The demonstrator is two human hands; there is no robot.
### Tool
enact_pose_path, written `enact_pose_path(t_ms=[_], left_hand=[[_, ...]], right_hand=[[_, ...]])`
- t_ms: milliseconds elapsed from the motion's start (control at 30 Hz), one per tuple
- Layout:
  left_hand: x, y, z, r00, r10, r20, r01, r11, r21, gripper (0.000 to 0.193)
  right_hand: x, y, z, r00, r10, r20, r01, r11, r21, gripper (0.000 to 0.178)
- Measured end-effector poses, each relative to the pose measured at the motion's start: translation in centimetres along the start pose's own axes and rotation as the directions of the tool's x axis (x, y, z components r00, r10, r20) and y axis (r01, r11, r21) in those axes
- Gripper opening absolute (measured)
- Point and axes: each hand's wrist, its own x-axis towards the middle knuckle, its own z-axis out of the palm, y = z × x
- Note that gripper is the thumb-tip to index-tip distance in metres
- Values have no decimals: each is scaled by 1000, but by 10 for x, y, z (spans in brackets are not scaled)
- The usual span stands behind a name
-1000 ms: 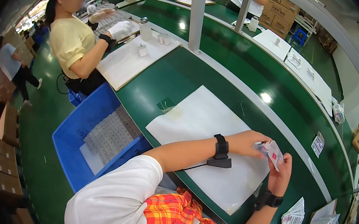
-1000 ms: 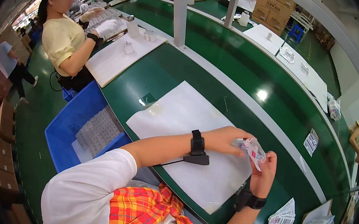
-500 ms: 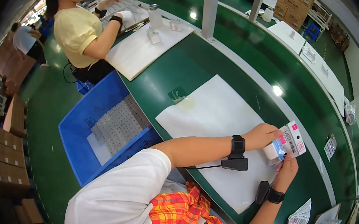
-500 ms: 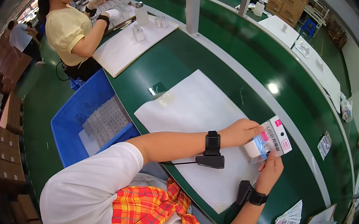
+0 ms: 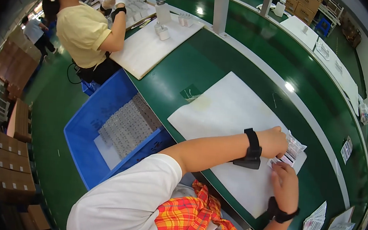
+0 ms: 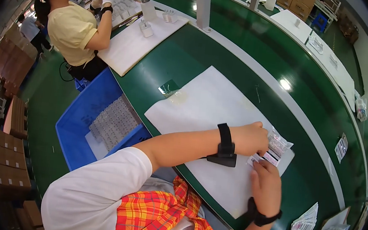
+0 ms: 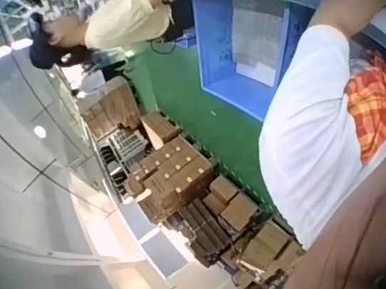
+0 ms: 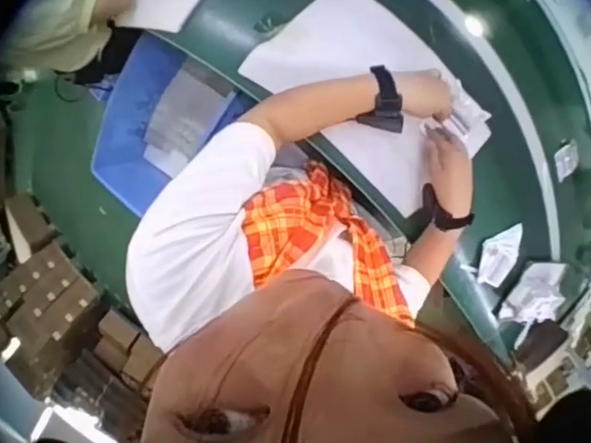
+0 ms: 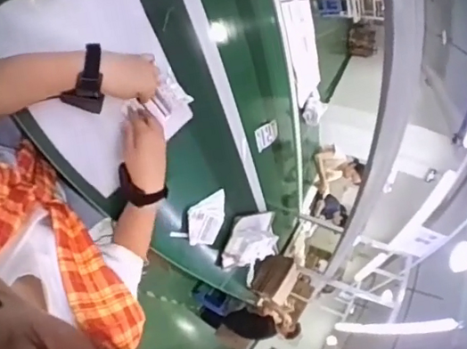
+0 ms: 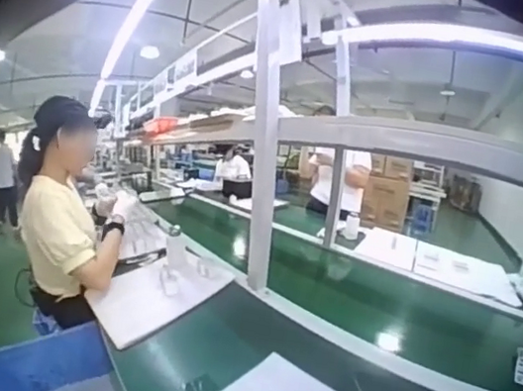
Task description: Packaging small items into plastic bags at a workstation.
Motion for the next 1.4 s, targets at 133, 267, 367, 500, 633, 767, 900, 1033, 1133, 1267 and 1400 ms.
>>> enact_pose_path(t_ms=[133, 267, 367, 500, 633, 767, 900, 1033, 1133, 1267, 1400], left_hand=[[-3, 13, 17, 993, 37, -114, -10, 974, 225, 9], [-4, 2, 10, 997, 22, -80, -21, 1000, 21, 14], [-7, 0, 1, 998, 58, -40, -58, 998, -5, 22], [-9, 0, -2, 999, 23, -27, -22, 1000, 21, 27], [-6, 2, -1, 1000, -24, -18, 24, 1000, -4, 27], [-11, -1, 1, 1000, -17, 21, 18, 999, -52, 24], [-20, -1, -9, 1000, -13, 27, 15, 997, -78, 23], [-14, 22, -21, 1000, 2, 18, -1, 998, -63, 24], [-10, 26, -19, 999, -36, -6, 36, 999, -5, 24], [-7, 28, -6, 994, -91, -62, 93, 995, 34, 25], [-3, 33, -3, 985, -96, -144, 102, 994, 34, 22]], right_hand=[[20, -14, 32, 938, 344, -37, -341, 938, 68, 25], [23, -7, 32, 963, 248, -102, -250, 968, -5, 20], [20, -4, 33, 953, 295, -66, -293, 955, 35, 13], [24, 4, 40, 961, 255, -104, -247, 965, 88, 9], [17, 11, 37, 978, 207, -9, -206, 978, 33, 10], [-11, 9, 4, 980, 121, 157, -122, 993, -3, 13], [-116, 10, -53, 901, 404, -157, -356, 896, 267, 4], [-320, -12, -76, 368, 807, -463, -625, 583, 519, 7], [-489, -7, 2, 55, 971, -234, -553, 224, 802, 17], [-527, -13, 66, -277, 919, -282, -788, -49, 614, 30], [-459, -14, 74, -271, 735, -622, -927, -24, 375, 40]])
